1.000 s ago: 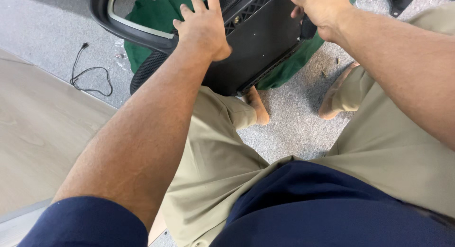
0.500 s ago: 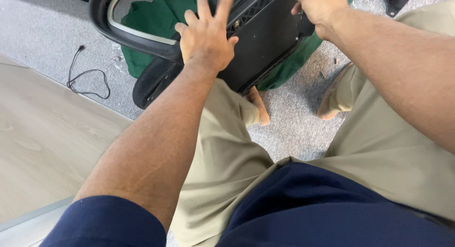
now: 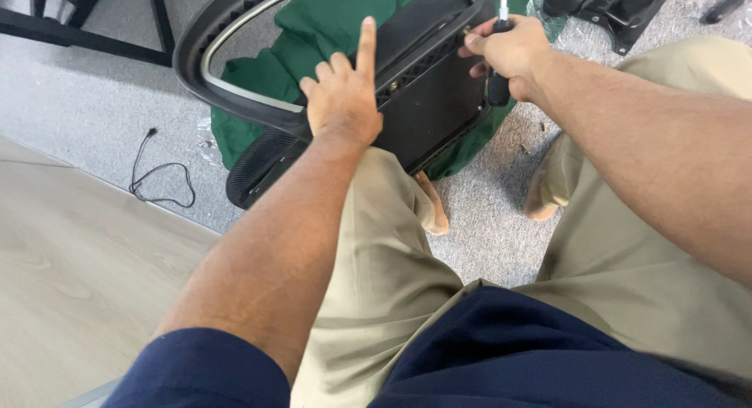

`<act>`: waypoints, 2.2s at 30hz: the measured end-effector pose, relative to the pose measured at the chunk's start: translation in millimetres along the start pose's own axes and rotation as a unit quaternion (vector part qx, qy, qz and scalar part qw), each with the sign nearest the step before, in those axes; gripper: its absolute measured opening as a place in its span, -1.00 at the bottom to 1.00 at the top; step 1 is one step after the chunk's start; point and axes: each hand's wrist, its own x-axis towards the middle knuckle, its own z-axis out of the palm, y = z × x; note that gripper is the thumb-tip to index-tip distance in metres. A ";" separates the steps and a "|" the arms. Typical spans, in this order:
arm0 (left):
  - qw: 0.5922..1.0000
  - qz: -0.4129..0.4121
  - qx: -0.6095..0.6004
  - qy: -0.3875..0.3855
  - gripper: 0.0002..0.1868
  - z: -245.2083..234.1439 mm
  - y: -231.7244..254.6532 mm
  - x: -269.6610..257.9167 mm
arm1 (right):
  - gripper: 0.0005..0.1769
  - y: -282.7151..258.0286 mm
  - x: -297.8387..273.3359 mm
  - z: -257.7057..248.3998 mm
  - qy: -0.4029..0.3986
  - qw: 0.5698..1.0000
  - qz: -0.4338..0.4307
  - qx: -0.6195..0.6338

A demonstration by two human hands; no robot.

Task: The person uses a screwdriver to tighten screws on the underside of an office chair seat, securing the armrest frame to the seat base. The person holds the chair steady with one hand while turning the screwdriver with the other.

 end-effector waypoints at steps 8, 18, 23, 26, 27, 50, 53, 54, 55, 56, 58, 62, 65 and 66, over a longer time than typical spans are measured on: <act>0.995 -0.049 -0.053 -0.075 0.20 -13.5 -27.7 -17.4 | -0.93 3.9 -21.0 10.2 -0.155 0.984 -0.083 0.004; 0.998 -0.007 -0.044 -0.048 0.14 -39.5 -19.5 -38.3 | -0.92 -19.2 -68.3 -11.0 -0.096 0.977 -0.166 -0.092; 0.997 0.050 -0.045 -0.037 0.14 -64.0 -22.3 -52.1 | -0.87 -25.8 -107.7 -34.4 -0.078 0.942 -0.273 -0.180; 0.993 0.099 -0.037 -0.047 0.15 -75.8 -23.5 -48.8 | -0.85 -22.1 -130.3 -41.7 -0.041 0.934 -0.300 -0.191; 0.991 0.116 -0.037 -0.052 0.16 -78.9 -22.9 -46.6 | -0.85 -21.2 -136.5 -44.3 -0.026 0.925 -0.317 -0.210; 0.932 0.271 -0.176 0.163 0.15 -49.1 63.8 1.9 | -0.88 -2.1 -107.8 -72.9 0.026 0.978 -0.180 -0.098; 0.936 0.286 -0.165 0.121 -0.04 -49.6 94.3 7.6 | -0.89 -0.7 -109.8 -72.5 0.015 0.978 -0.181 -0.102; 0.942 0.264 -0.169 0.118 -0.09 -49.6 98.2 7.1 | -0.88 -1.2 -110.6 -71.7 0.014 0.977 -0.184 -0.107; 0.948 0.241 -0.172 0.113 -0.14 -49.3 101.6 5.0 | -0.87 -1.0 -112.1 -70.6 0.012 0.976 -0.186 -0.112; 0.954 0.219 -0.175 0.109 -0.19 -49.5 104.8 2.9 | -0.86 -1.2 -113.4 -70.2 0.011 0.975 -0.188 -0.117; 0.967 0.184 -0.164 0.073 -0.25 -49.8 109.4 -0.3 | -0.86 -0.3 -115.6 -67.2 0.004 0.982 -0.164 -0.099; 0.963 0.169 -0.174 0.115 -0.27 -47.9 110.8 0.9 | -0.85 -0.5 -116.5 -64.1 0.004 0.992 -0.110 -0.058; 0.952 0.188 -0.181 0.162 -0.32 -37.4 108.0 1.8 | -0.85 2.1 -117.5 -62.5 -0.011 0.993 -0.109 -0.034; 0.951 0.188 -0.184 0.166 -0.32 -34.0 106.2 2.2 | -0.85 1.5 -117.6 -61.4 -0.013 0.992 -0.120 -0.043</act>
